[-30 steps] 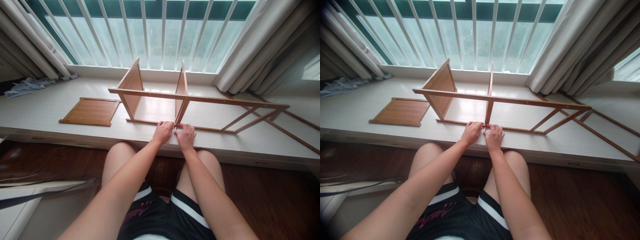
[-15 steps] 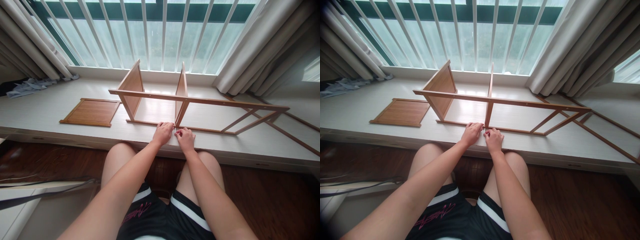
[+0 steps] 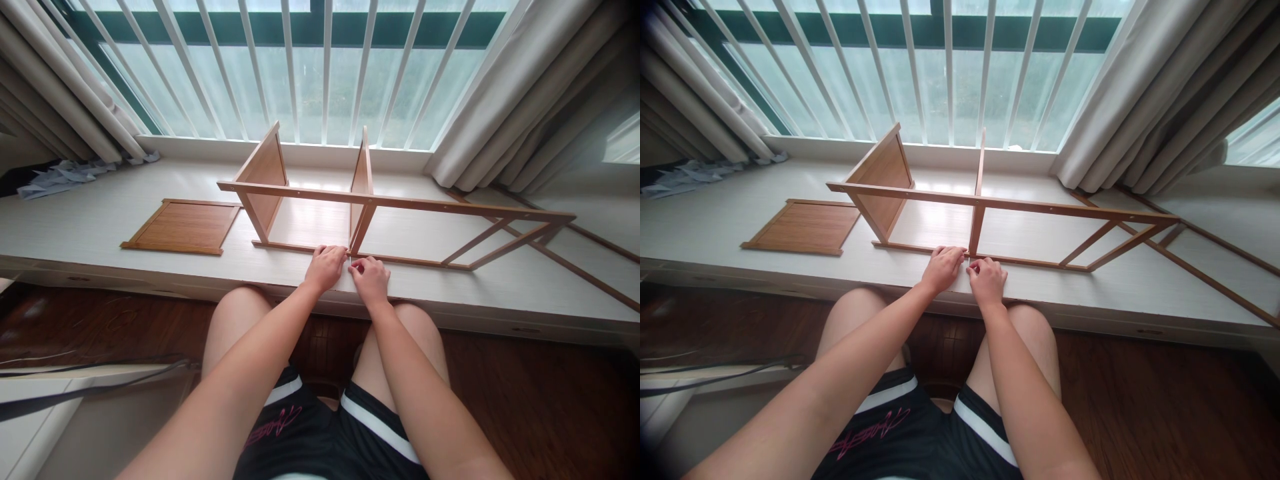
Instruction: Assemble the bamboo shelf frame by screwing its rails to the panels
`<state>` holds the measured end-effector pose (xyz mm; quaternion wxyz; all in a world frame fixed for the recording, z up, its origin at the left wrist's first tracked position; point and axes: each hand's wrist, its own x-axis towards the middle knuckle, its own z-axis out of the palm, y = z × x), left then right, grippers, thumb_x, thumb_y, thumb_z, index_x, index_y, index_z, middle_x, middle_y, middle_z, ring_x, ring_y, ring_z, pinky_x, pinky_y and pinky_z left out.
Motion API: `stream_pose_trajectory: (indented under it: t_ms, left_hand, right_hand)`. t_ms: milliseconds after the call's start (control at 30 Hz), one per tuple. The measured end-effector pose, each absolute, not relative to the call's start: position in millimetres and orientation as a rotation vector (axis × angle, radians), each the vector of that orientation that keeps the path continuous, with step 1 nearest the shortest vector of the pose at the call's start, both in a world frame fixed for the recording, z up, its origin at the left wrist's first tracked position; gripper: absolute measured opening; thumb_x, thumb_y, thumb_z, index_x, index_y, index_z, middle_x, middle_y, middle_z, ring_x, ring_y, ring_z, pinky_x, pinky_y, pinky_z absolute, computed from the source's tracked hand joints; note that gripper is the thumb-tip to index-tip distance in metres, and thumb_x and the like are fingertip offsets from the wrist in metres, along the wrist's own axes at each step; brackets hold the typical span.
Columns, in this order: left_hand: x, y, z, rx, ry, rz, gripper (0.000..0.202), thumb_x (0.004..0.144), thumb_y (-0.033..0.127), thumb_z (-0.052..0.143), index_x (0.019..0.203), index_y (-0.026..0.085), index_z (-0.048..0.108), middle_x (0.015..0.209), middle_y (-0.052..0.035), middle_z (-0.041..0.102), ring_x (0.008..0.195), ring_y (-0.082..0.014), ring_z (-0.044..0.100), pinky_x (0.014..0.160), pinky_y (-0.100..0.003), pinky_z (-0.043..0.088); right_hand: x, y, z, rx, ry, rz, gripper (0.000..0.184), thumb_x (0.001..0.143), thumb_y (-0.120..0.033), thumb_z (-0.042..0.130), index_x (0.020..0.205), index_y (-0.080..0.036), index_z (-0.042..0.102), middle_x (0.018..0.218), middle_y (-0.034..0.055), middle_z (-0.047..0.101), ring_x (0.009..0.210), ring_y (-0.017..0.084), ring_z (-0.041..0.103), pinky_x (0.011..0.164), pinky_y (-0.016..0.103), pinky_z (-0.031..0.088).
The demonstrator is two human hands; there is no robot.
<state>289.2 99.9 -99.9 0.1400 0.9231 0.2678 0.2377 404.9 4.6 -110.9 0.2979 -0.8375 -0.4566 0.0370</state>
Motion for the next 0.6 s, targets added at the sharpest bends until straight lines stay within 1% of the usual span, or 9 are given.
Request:
stream_pose_trajectory:
  t_ms: [333, 433, 600]
  left_hand:
    - [290.0, 99.6, -99.1, 2.669, 0.782, 0.682, 0.025, 0.099, 0.028, 0.033, 0.112, 0.024, 0.054, 0.114, -0.0033, 0.065, 0.113, -0.0172, 0.054, 0.103, -0.037, 0.029]
    - [289.9, 98.9, -97.4, 2.662, 0.801, 0.651, 0.023, 0.098, 0.030, 0.037, 0.110, 0.023, 0.055, 0.114, -0.0040, 0.065, 0.113, -0.0178, 0.054, 0.104, -0.037, 0.028]
    - [288.6, 97.8, -93.9, 2.671, 0.773, 0.637, 0.012, 0.094, 0.027, 0.047, 0.099, 0.024, 0.057, 0.119, -0.0026, 0.064, 0.115, -0.0177, 0.053, 0.105, -0.038, 0.028]
  right_hand:
    - [404.5, 3.6, -108.8, -2.233, -1.189, 0.098, 0.011, 0.082, -0.034, 0.064, 0.082, -0.024, 0.066, 0.090, 0.0015, 0.063, 0.092, 0.022, 0.049, 0.079, 0.036, 0.026]
    - [403.9, 4.1, -107.5, -2.248, -1.180, 0.094, 0.012, 0.083, -0.034, 0.061, 0.082, -0.023, 0.065, 0.090, 0.0020, 0.063, 0.092, 0.022, 0.049, 0.078, 0.035, 0.026]
    - [402.8, 5.1, -104.8, -2.259, -1.180, 0.105, 0.014, 0.084, -0.035, 0.060, 0.083, -0.022, 0.064, 0.090, 0.0035, 0.063, 0.092, 0.023, 0.049, 0.078, 0.036, 0.026]
